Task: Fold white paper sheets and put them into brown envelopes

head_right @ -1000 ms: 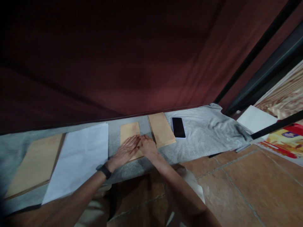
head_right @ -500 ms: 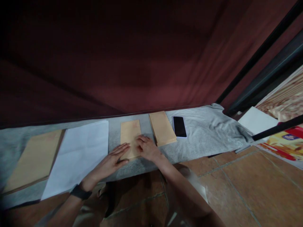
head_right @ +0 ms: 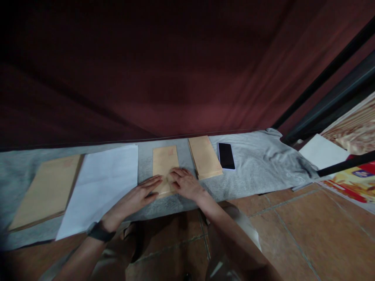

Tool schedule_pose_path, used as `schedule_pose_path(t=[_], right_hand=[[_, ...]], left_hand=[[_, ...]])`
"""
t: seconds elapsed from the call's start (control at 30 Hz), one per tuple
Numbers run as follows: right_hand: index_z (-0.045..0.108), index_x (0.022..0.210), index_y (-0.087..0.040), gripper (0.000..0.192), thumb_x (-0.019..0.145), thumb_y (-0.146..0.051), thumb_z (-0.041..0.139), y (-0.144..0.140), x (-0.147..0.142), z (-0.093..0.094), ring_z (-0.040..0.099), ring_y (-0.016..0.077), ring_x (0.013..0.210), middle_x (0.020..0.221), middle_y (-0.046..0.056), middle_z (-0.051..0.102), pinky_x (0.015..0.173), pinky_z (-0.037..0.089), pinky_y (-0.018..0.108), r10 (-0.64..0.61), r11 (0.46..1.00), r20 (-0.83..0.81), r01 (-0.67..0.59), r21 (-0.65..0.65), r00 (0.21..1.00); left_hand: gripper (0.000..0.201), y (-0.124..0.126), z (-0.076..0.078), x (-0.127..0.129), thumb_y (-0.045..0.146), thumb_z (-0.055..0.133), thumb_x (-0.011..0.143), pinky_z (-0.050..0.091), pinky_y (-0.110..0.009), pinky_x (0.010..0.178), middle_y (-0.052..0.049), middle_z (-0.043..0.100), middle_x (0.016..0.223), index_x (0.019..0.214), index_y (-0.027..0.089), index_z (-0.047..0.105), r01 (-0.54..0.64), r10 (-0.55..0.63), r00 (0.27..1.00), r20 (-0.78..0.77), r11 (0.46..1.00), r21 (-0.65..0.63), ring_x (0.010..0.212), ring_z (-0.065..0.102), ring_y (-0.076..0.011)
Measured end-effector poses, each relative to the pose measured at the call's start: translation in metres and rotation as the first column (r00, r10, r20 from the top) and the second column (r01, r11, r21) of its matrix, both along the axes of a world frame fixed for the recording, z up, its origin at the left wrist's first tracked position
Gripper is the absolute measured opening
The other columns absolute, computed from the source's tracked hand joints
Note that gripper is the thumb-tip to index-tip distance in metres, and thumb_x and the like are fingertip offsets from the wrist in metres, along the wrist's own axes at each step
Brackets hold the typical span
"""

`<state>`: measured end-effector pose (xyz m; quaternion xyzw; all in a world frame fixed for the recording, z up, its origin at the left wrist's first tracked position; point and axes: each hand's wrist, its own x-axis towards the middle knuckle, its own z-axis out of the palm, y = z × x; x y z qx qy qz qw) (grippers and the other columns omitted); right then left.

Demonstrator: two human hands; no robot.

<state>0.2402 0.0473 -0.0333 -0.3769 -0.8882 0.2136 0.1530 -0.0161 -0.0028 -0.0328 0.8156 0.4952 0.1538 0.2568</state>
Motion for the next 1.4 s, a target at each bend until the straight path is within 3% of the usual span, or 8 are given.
schedule_pose_path(t=[0.57, 0.7, 0.8, 0.93, 1.1, 1.3, 1.4], right_hand=[[0.056, 0.143, -0.018, 0.044, 0.099, -0.023, 0.057, -0.002, 0.001, -0.005, 0.047, 0.0217, 0.142, 0.154, 0.011, 0.052, 0.123, 0.033, 0.042, -0.007, 0.997, -0.001, 0.007, 0.077, 1.0], [0.053, 0.147, -0.017, 0.047, 0.1, -0.023, 0.055, -0.004, -0.002, -0.008, 0.043, 0.0212, 0.146, 0.156, 0.012, 0.05, 0.124, 0.032, 0.043, 0.0, 0.993, -0.016, 0.002, 0.116, 1.0], [0.047, 0.152, -0.016, 0.051, 0.102, -0.026, 0.052, -0.008, -0.007, -0.014, 0.037, 0.0221, 0.151, 0.161, 0.012, 0.044, 0.126, 0.031, 0.044, 0.004, 0.989, -0.005, -0.004, 0.15, 1.0], [0.04, 0.157, -0.013, 0.058, 0.104, -0.036, 0.051, -0.015, -0.013, -0.027, 0.033, 0.0243, 0.153, 0.163, 0.015, 0.039, 0.126, 0.031, 0.047, -0.016, 0.984, 0.055, 0.006, 0.178, 0.998], [0.039, 0.157, -0.01, 0.06, 0.105, -0.037, 0.049, -0.021, -0.014, -0.036, 0.032, 0.0245, 0.154, 0.164, 0.016, 0.037, 0.128, 0.026, 0.047, -0.03, 0.98, 0.093, 0.011, 0.199, 0.995], [0.047, 0.151, -0.005, 0.055, 0.102, -0.031, 0.053, -0.017, -0.017, -0.029, 0.036, 0.0277, 0.152, 0.158, 0.021, 0.045, 0.127, 0.029, 0.048, -0.045, 0.989, 0.065, 0.035, 0.145, 0.997], [0.053, 0.147, -0.011, 0.048, 0.1, -0.017, 0.051, -0.008, -0.015, -0.021, 0.046, 0.0229, 0.145, 0.153, 0.016, 0.053, 0.123, 0.036, 0.043, -0.032, 0.997, -0.027, 0.033, 0.064, 0.999]], left_hand=[[0.052, -0.002, 0.006, 0.005, 0.015, 0.056, 0.09, 0.04, -0.038, 0.122, -0.011, 0.051, 0.157, 0.142, 0.018, 0.059, 0.109, -0.073, 0.971, -0.229, 0.983, 0.146, 0.147, 0.045, -0.0219], [0.044, -0.001, 0.01, 0.005, 0.021, 0.057, 0.092, 0.04, -0.042, 0.121, -0.009, 0.06, 0.149, 0.136, 0.022, 0.065, 0.113, -0.066, 0.974, -0.217, 0.97, 0.214, 0.14, 0.053, -0.0226], [0.038, 0.002, 0.01, 0.009, 0.031, 0.047, 0.101, 0.04, -0.045, 0.122, -0.008, 0.067, 0.141, 0.132, 0.022, 0.067, 0.069, -0.022, 0.984, -0.178, 0.962, 0.264, 0.133, 0.059, -0.0221], [0.05, 0.013, -0.002, 0.024, 0.035, 0.032, 0.106, 0.037, -0.045, 0.124, -0.013, 0.052, 0.156, 0.146, 0.015, 0.055, -0.017, 0.068, 0.984, -0.162, 0.954, 0.298, 0.146, 0.046, -0.0226], [0.06, 0.033, -0.025, 0.04, 0.043, 0.029, 0.107, 0.031, -0.048, 0.127, -0.016, 0.039, 0.164, 0.155, 0.009, 0.041, -0.057, 0.123, 0.966, -0.229, 0.96, 0.274, 0.154, 0.031, -0.0253], [0.06, 0.054, -0.032, 0.043, 0.04, 0.02, 0.107, 0.027, -0.044, 0.128, -0.011, 0.037, 0.166, 0.157, 0.013, 0.038, -0.035, 0.113, 0.959, -0.26, 0.957, 0.288, 0.156, 0.028, -0.0217], [0.058, 0.066, -0.031, 0.042, 0.038, 0.018, 0.107, 0.024, -0.045, 0.128, -0.007, 0.038, 0.166, 0.158, 0.018, 0.038, -0.028, 0.113, 0.951, -0.288, 0.959, 0.283, 0.156, 0.028, -0.0201]])
